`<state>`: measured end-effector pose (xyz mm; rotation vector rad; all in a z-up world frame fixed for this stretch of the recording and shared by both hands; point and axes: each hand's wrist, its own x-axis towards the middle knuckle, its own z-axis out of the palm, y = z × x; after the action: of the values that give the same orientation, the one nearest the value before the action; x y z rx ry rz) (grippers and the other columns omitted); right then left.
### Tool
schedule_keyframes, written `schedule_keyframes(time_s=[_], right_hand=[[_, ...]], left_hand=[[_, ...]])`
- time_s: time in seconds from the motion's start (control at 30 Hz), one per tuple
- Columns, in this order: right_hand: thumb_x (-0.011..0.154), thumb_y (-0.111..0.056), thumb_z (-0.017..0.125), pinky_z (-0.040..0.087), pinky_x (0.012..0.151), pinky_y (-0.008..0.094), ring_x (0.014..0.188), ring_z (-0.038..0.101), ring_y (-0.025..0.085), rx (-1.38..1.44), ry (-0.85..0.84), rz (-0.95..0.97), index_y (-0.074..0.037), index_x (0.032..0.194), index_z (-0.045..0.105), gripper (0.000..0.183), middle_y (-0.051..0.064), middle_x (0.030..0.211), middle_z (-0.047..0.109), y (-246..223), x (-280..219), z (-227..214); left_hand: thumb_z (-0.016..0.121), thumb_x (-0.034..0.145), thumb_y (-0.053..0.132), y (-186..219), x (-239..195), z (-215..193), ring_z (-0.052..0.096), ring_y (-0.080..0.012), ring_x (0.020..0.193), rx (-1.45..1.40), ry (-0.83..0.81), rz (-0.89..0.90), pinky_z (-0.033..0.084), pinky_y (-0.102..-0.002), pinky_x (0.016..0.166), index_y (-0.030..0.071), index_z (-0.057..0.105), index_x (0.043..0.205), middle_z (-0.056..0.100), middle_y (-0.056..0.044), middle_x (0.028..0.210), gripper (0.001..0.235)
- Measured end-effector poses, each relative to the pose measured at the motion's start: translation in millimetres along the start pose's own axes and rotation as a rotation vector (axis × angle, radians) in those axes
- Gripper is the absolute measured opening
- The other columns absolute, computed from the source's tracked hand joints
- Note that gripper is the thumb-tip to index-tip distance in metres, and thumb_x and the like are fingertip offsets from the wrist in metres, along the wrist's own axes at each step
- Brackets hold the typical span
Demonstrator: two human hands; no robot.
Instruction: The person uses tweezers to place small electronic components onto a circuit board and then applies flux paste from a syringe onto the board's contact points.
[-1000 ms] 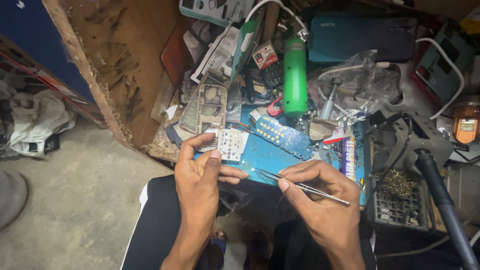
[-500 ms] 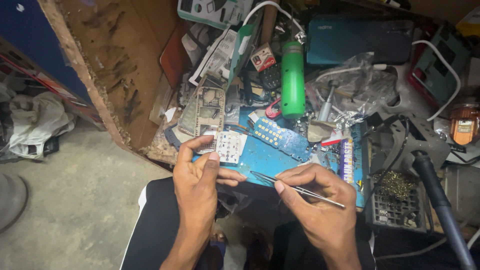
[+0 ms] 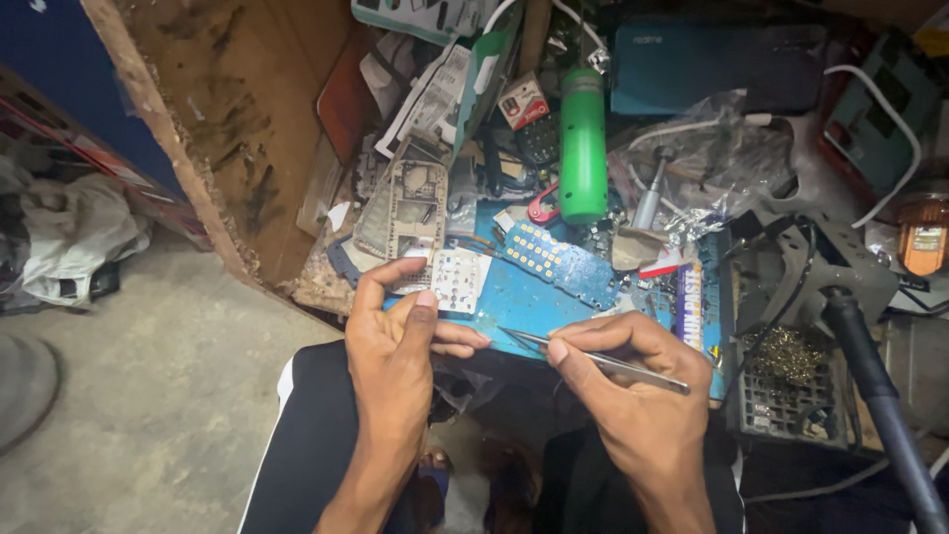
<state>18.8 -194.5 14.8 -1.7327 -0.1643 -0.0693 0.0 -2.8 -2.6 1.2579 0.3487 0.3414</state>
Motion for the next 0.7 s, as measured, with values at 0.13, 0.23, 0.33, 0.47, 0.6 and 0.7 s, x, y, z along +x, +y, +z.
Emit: schedule_keyframes(time_s=[0.13,0.23,0.33,0.47,0.6,0.7], right_hand=[[0.082,0.004,0.080,0.060,0.072,0.027,0.079,0.074,0.015,0.010,0.019,0.012,0.002,0.085,0.071,0.009,0.012,0.089,0.078,-2.2,0.3,-1.9],[0.086,0.006,0.075,0.063,0.079,0.031,0.082,0.076,0.018,0.221,0.014,0.010,0.003,0.089,0.070,0.007,0.015,0.091,0.076,-4.2,-0.9,1.8],[0.087,0.008,0.073,0.064,0.082,0.034,0.083,0.075,0.021,0.338,0.037,0.019,0.005,0.090,0.069,0.006,0.017,0.092,0.075,-5.2,-2.4,8.6],[0.087,0.008,0.073,0.063,0.080,0.034,0.080,0.075,0.021,0.381,0.057,0.054,0.006,0.091,0.068,0.007,0.018,0.090,0.076,-6.6,-0.8,20.0],[0.087,0.008,0.073,0.064,0.079,0.034,0.079,0.076,0.021,0.378,0.069,0.110,0.006,0.090,0.068,0.007,0.017,0.089,0.075,-7.6,3.1,25.9],[0.087,0.008,0.073,0.064,0.079,0.034,0.079,0.076,0.021,0.378,0.062,0.119,0.006,0.091,0.068,0.007,0.018,0.089,0.075,-7.9,5.3,27.7]], left_hand=[[0.052,0.101,0.014,-2.3,-0.1,0.6,0.076,-0.0233,0.062,-0.017,-0.005,0.011,0.059,-0.026,0.055,-0.002,0.044,0.130,0.075,-0.018,0.085,0.034],[0.052,0.102,0.014,-3.3,0.7,0.1,0.075,-0.0232,0.062,-0.018,-0.021,0.026,0.058,-0.026,0.054,-0.003,0.044,0.130,0.075,-0.019,0.086,0.033],[0.052,0.102,0.015,-4.5,-1.1,-0.3,0.076,-0.0226,0.063,0.002,-0.019,0.022,0.059,-0.026,0.055,-0.002,0.044,0.130,0.075,-0.018,0.085,0.034],[0.051,0.103,0.017,-4.1,-1.1,-1.3,0.076,-0.0222,0.064,0.011,-0.034,0.042,0.059,-0.026,0.056,-0.002,0.045,0.130,0.075,-0.018,0.084,0.034],[0.051,0.104,0.019,-4.4,-0.7,-1.7,0.076,-0.0217,0.065,0.013,-0.048,0.045,0.059,-0.026,0.057,-0.002,0.045,0.130,0.075,-0.018,0.083,0.034],[0.051,0.104,0.019,-4.9,0.2,-1.6,0.077,-0.0214,0.065,0.022,-0.050,0.035,0.060,-0.026,0.058,-0.002,0.045,0.131,0.074,-0.018,0.082,0.035]])
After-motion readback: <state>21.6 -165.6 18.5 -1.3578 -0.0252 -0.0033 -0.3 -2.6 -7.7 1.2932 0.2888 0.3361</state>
